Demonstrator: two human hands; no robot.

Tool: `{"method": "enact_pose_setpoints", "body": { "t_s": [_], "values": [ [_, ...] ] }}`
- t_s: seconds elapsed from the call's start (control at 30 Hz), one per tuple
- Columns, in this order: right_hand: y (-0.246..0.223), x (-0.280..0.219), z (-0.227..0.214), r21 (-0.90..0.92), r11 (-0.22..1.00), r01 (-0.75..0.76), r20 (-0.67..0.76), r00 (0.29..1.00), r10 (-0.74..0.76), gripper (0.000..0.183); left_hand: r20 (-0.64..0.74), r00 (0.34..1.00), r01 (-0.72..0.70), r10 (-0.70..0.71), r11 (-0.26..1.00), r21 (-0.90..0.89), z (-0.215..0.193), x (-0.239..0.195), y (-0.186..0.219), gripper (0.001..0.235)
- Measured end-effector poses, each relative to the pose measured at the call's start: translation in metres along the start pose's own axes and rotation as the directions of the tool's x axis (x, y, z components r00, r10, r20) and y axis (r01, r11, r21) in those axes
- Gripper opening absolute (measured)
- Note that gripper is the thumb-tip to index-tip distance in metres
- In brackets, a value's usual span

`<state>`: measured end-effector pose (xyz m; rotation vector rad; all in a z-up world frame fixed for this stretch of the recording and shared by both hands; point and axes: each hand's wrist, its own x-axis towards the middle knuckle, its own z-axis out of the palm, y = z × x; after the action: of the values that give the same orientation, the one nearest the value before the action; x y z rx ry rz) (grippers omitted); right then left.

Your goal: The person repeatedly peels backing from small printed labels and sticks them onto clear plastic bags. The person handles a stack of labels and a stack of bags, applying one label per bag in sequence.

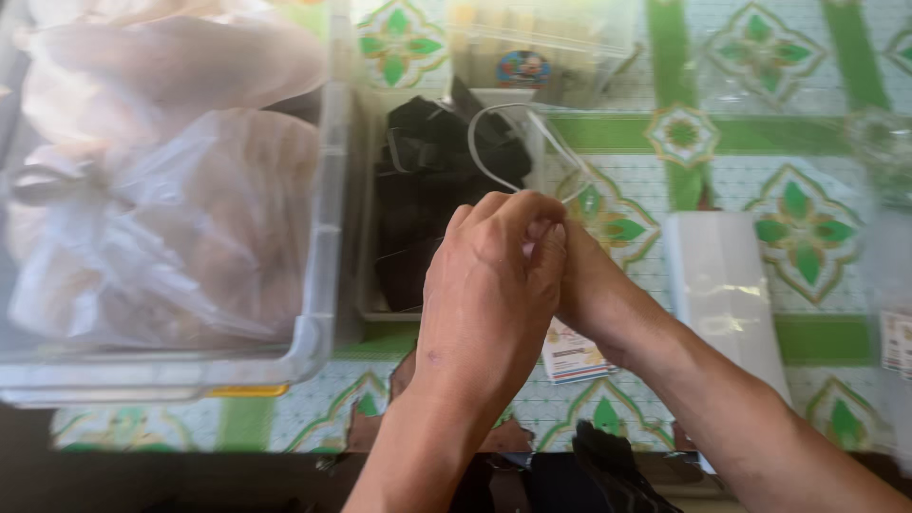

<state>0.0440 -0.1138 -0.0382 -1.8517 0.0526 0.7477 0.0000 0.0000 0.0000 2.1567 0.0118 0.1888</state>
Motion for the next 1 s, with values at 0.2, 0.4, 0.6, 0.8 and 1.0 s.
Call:
{"method": "enact_pose_setpoints", "body": {
  "t_s": [0.2, 0.4, 0.6, 0.8, 1.0],
  "values": [
    [0.031, -0.026, -0.037, -0.055, 0.999, -0.001, -0.089, 0.996, -0.004, 0.021, 0.09, 0.973, -0.204, 0.215, 0.972, -0.112, 0.042, -0.006, -0.007, 0.017],
    [0.052, -0.006, -0.044, -0.09, 0.976, 0.198, 0.153, 0.971, -0.183, 0.023, -0.11, 0.989, -0.099, 0.103, 0.994, 0.04, 0.078, -0.02, -0.018, 0.015],
    [0.146, 0.024, -0.136, -0.347, 0.899, 0.267, 0.097, 0.964, -0.249, 0.015, -0.281, 0.954, 0.092, -0.101, 0.995, -0.048, 0.194, -0.029, -0.012, 0.028],
    [0.25, 0.017, -0.27, -0.342, 0.869, 0.359, -0.408, 0.776, -0.481, 0.03, 0.015, 0.963, 0.268, -0.267, 0.961, -0.066, 0.302, -0.034, 0.0, 0.034],
    [0.329, 0.066, -0.293, -0.207, 0.908, 0.364, -0.426, 0.802, -0.418, 0.06, -0.082, 0.979, 0.173, -0.189, 0.969, -0.174, 0.372, -0.048, -0.042, 0.062]
  ]
}}
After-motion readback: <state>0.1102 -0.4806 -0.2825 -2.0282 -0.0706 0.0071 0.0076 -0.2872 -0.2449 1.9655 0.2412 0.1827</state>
